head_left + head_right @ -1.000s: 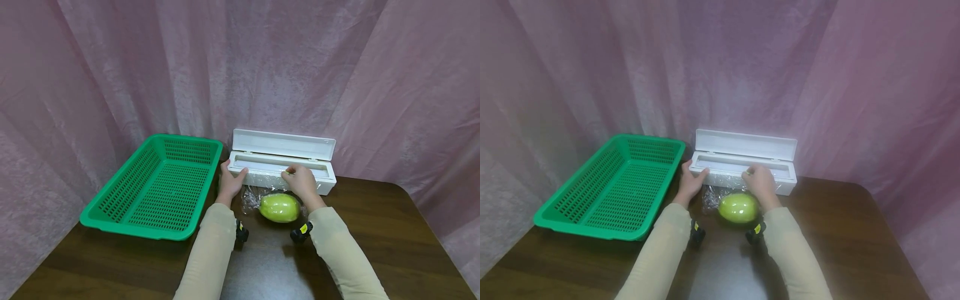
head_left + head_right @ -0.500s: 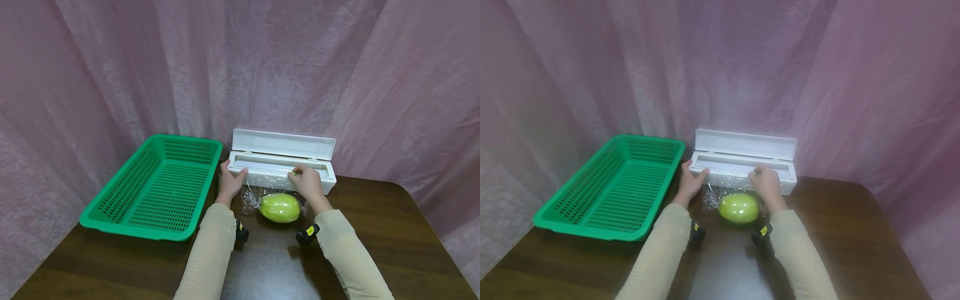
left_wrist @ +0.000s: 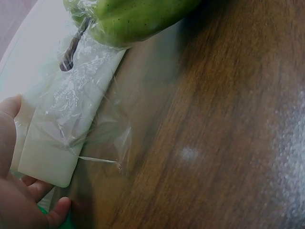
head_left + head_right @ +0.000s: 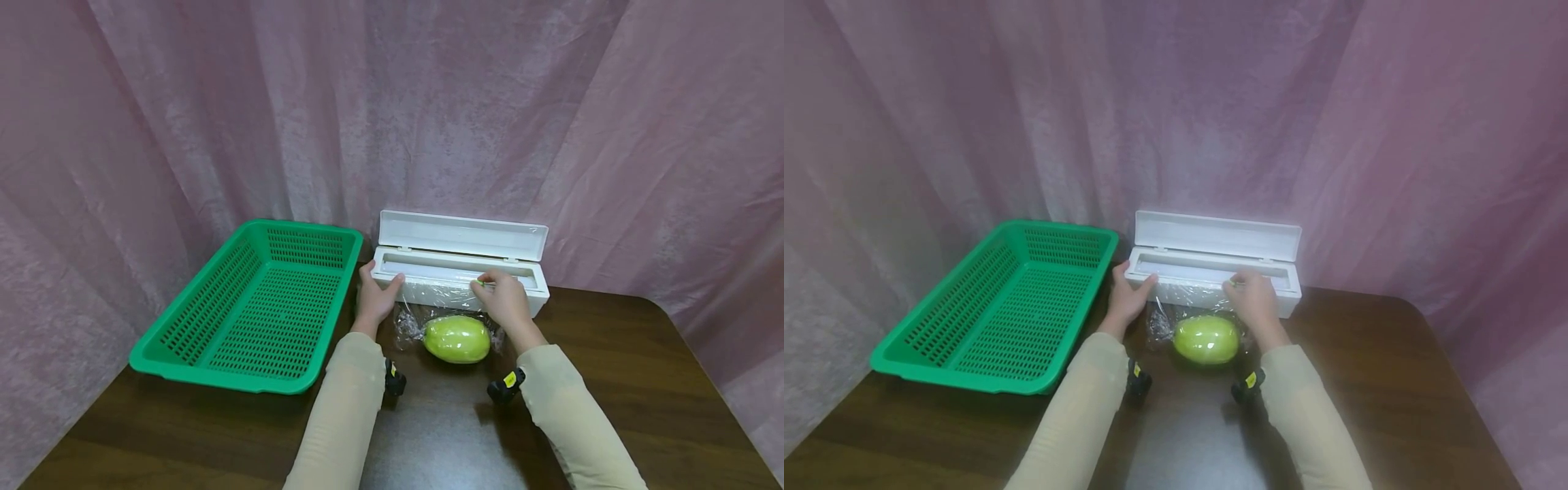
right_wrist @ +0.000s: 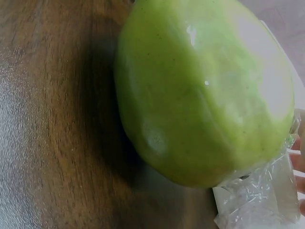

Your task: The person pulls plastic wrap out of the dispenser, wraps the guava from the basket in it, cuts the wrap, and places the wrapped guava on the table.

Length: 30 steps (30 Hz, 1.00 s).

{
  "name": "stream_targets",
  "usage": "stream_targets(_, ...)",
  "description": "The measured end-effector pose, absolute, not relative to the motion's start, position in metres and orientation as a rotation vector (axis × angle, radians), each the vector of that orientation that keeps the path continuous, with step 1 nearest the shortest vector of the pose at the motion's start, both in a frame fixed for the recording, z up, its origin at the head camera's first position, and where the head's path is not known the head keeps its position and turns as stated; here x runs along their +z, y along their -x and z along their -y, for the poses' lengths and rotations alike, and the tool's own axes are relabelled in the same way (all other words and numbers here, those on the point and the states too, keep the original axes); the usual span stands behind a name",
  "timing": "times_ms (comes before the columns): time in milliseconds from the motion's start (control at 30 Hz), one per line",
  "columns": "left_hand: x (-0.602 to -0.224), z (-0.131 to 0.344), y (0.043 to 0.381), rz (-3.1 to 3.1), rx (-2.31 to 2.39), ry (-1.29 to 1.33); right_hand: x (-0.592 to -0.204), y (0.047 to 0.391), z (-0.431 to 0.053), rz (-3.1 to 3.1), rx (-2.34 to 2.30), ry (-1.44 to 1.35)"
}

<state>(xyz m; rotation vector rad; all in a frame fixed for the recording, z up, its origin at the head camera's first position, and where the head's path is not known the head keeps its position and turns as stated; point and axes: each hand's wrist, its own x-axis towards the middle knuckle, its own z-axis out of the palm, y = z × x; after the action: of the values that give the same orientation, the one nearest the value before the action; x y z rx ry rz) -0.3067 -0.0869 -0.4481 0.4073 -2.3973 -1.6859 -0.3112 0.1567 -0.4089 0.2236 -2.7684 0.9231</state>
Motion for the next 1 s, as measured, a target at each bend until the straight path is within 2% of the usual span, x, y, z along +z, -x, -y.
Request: stream_targets(1000,-0.4469,0.0871,0.3065,2.41,-1.697,-0.416,-0.4128,0.3088,-0.1624,2.727,0.981,-0.174)
